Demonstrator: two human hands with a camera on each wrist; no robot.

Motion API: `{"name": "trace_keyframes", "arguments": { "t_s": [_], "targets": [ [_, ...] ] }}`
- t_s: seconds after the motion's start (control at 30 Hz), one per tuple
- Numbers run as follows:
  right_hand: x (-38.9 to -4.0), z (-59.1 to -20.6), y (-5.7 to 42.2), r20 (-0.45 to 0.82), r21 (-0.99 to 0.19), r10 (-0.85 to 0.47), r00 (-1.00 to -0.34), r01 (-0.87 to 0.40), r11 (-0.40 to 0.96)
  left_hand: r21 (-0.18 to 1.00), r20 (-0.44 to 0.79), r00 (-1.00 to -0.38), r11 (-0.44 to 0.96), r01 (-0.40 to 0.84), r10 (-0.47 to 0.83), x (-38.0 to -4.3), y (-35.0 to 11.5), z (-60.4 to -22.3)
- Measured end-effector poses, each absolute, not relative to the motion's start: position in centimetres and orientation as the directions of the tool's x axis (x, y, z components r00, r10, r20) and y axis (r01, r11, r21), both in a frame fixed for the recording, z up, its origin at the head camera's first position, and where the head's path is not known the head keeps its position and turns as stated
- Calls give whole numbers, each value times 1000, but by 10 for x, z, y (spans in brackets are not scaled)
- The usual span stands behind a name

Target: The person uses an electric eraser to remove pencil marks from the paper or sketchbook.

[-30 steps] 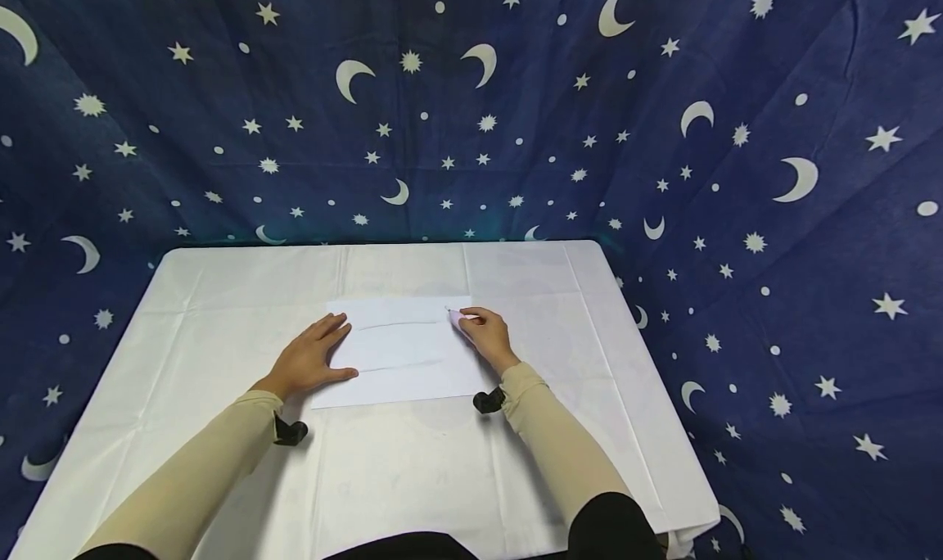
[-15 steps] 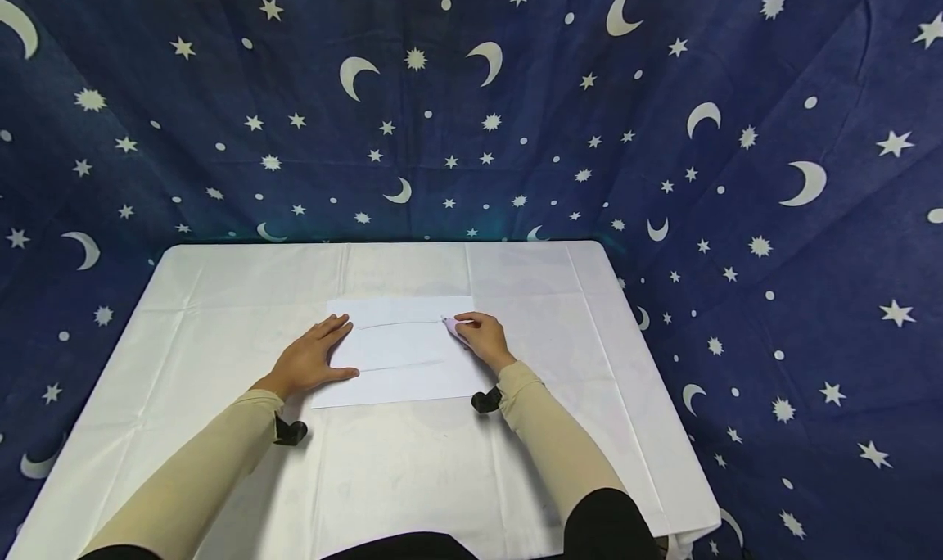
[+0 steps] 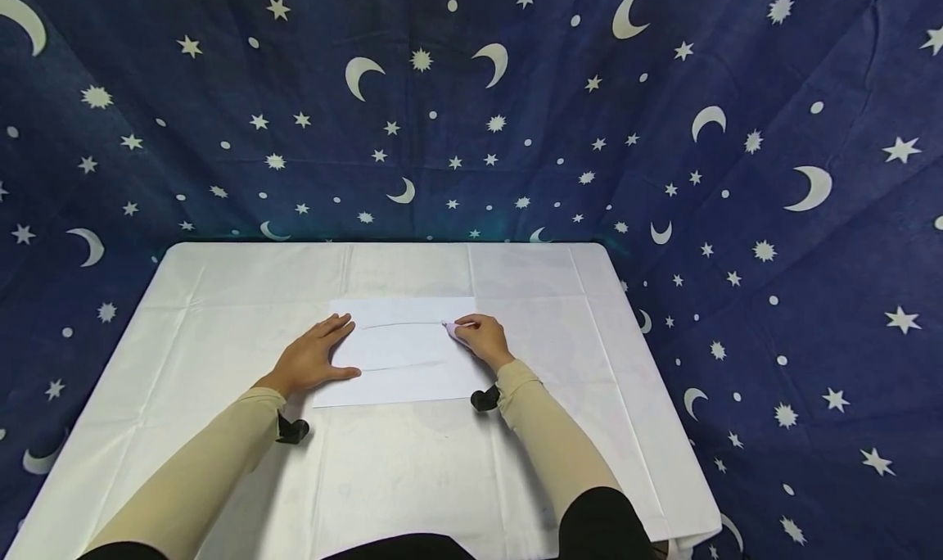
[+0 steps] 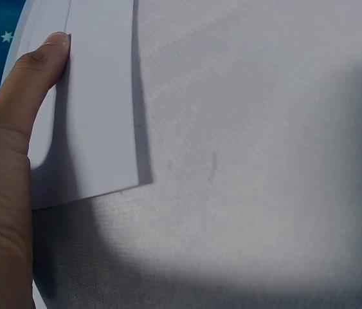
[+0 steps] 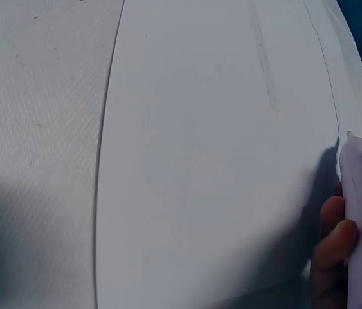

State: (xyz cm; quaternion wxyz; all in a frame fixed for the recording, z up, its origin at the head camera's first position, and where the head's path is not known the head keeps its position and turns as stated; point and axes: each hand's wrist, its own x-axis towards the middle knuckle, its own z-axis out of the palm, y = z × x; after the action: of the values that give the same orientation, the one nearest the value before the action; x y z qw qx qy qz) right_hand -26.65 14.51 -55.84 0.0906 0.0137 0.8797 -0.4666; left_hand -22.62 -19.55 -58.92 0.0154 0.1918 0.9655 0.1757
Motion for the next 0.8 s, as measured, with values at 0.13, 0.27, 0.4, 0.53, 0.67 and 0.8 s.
{"name": "trace_keyframes", "arguments": {
  "t_s": [0.13,0.27,0.4,0.53,0.67,0.8],
  "targets": [
    [-267,-560,142,-171,-807,-53,-984,109,580,336,32,-926,869,363,375,-227,-196,-590],
    [-268,-562,141,-161,-802,-47,-986,102,589,348,35,-927,865,361,373,-228,-196,-592],
    [-268,-562,142,-156,-804,-39,-987,104,586,352,27,-928,865,356,371,-227,-196,-593],
    [-267,-562,143,-156,-801,-29,-987,110,588,346,22,-929,869,353,369,-227,-196,-594],
    [-268,-564,143,-154,-790,-26,-988,107,603,342,23,-929,870,354,369,-228,-196,-595],
    [-269,-564,141,-152,-795,-38,-988,99,598,342,22,-930,871,352,367,-228,-196,-595]
  ]
}}
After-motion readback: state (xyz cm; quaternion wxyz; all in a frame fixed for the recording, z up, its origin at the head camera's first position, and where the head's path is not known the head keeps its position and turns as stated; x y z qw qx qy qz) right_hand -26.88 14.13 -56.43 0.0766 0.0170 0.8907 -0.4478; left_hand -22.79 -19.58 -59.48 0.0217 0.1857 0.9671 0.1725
